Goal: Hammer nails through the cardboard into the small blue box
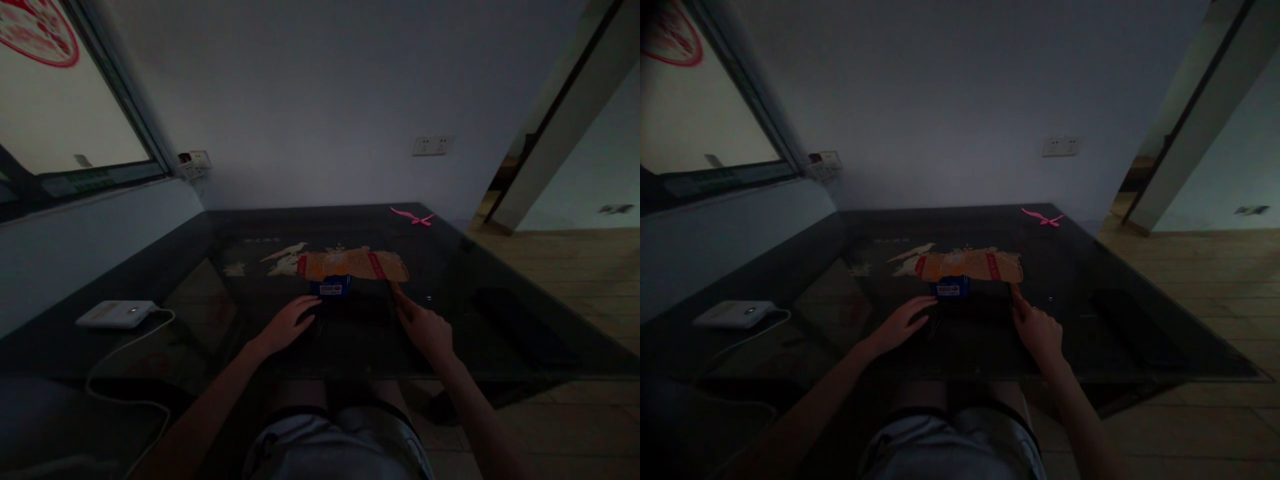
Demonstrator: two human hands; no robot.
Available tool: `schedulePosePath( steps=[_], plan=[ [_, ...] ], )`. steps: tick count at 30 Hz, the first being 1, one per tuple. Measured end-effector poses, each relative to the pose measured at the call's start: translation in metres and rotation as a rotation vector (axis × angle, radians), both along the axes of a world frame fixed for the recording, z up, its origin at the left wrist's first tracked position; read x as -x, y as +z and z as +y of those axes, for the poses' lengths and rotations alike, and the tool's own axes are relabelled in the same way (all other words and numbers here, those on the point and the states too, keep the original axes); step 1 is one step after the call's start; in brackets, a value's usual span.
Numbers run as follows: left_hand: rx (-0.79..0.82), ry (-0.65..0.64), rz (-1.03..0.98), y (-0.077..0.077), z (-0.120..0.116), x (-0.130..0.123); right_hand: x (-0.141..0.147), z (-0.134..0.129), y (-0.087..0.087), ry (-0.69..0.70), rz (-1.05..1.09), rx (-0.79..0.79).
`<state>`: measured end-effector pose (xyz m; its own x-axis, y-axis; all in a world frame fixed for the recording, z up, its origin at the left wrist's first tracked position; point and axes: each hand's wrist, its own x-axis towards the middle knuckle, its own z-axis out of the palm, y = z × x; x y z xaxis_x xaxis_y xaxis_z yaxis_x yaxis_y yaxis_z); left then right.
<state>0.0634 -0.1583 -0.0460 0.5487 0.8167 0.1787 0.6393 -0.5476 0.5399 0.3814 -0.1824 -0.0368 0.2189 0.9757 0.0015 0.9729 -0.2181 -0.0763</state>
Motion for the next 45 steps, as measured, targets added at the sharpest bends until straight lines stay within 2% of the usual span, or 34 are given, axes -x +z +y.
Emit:
schedulePosePath(
  steps=[5, 14, 17, 19, 21, 24, 27, 30, 33, 37, 45],
  plan=[
    [-0.02, -0.065, 0.054, -0.004, -0.011, -0.004, 0.0, 0.0, 0.001, 0.015, 0.011, -0.01],
    [-0.108, -0.038, 0.069, -0.009, -0.011, -0.003, -0.009, -0.001, -0.003, 0.035, 0.016, -0.016],
    [-0.176, -0.024, 0.042, 0.001, -0.011, -0.001, -0.018, -0.005, -0.002, 0.038, 0.015, 0.004],
    [-0.25, -0.006, -0.003, 0.015, -0.008, -0.001, -0.023, -0.008, -0.001, 0.045, 0.005, 0.012],
    [-0.333, 0.005, -0.057, 0.034, 0.002, -0.004, -0.027, -0.011, -0.001, 0.052, -0.012, 0.014],
    [-0.391, -0.03, -0.064, 0.062, 0.032, -0.017, -0.029, -0.014, -0.001, 0.065, -0.019, 0.02],
    [-0.325, -0.074, 0.117, 0.077, 0.072, -0.034, -0.029, -0.016, -0.002, 0.077, -0.008, 0.021],
    [-0.201, -0.102, 0.266, 0.076, 0.105, -0.048, -0.031, -0.02, -0.002, 0.075, -0.008, 0.028],
    [-0.134, -0.161, 0.293, 0.07, 0.121, -0.054, -0.035, -0.025, -0.003, 0.071, -0.004, 0.021],
    [-0.1, -0.174, 0.299, 0.069, 0.125, -0.054, -0.036, -0.034, -0.001, 0.07, -0.02, 0.035],
    [-0.043, -0.182, 0.45, 0.081, 0.126, -0.06, -0.019, -0.037, 0.004, 0.085, -0.034, 0.057]
  ],
)
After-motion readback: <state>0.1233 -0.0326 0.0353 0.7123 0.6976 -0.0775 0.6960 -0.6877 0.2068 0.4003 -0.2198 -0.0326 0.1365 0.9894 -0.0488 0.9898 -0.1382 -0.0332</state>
